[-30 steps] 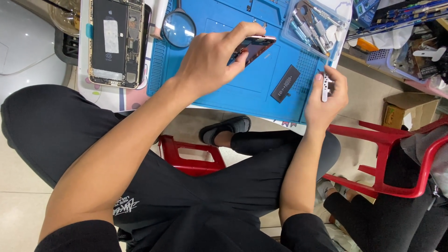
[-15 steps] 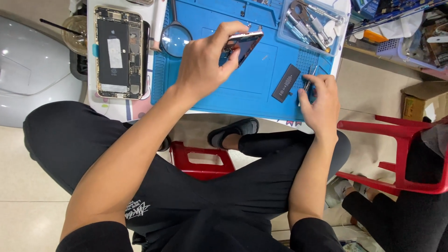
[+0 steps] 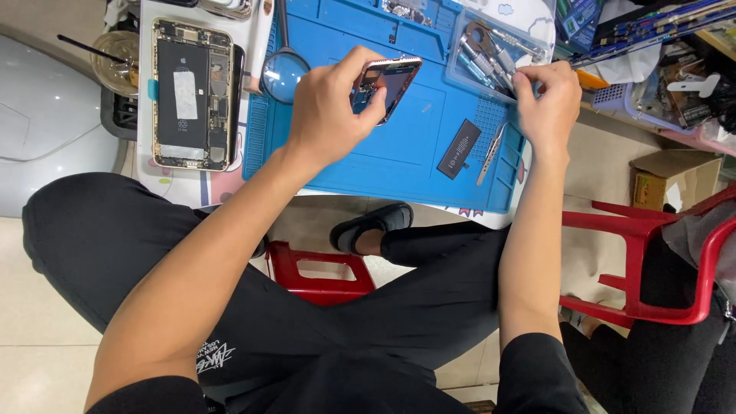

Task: The person is repairing a smartphone by using a screwdriver to remove screws from the back cover and a pair of tweezers to manipulate internal components. The person works on a blue mat with various tools and parts laid out.

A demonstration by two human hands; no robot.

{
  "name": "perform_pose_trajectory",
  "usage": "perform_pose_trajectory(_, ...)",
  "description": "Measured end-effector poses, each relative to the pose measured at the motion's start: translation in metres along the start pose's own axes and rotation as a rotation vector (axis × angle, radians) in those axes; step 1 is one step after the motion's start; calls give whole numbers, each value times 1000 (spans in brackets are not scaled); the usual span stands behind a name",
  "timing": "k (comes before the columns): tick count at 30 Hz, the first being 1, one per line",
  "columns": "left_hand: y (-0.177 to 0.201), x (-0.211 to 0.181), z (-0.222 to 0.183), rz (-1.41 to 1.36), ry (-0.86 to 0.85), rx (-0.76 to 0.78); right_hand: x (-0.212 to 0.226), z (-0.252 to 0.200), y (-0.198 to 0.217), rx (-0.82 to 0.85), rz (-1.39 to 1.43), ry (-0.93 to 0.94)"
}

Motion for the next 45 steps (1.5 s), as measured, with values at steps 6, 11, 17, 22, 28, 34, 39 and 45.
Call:
perform_pose_trajectory(6, -6, 4, -1, 6, 95, 53, 14, 0, 9, 52, 58, -8)
perform_pose_trajectory(11, -7, 3, 2, -153, 178, 229, 31, -11, 24, -405, 344, -5)
perform_pose_trajectory(17, -8, 12, 1, -64, 169, 281, 90, -24, 26, -454, 684, 70)
perform_pose_trajectory(22, -9, 19, 1, -74, 184, 256, 160, -23, 17, -180, 648, 185)
perform_pose_trajectory(28, -8, 24, 3, -103, 214, 283, 174, -32, -22, -179, 645, 258)
perform_pose_trajectory(34, -10, 29, 4, -112, 226, 298, 195, -46, -49, -449, 776, 158)
perform_pose_trajectory(39, -10, 32, 2, -96, 146, 235, 204, -44, -41, -296, 805, 204)
perform_pose_trajectory(45, -14, 34, 1, -120, 160, 270, 194, -41, -36, -141, 773, 288)
Point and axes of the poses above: each hand's wrist, its own z-axis towards the middle knuckle, its own y-axis out of the back of the hand, x = y × z, the point moved 1 cm from there along z, towards the middle knuckle, and after that the axes turned 10 degrees about y, right-handed, at the moved point
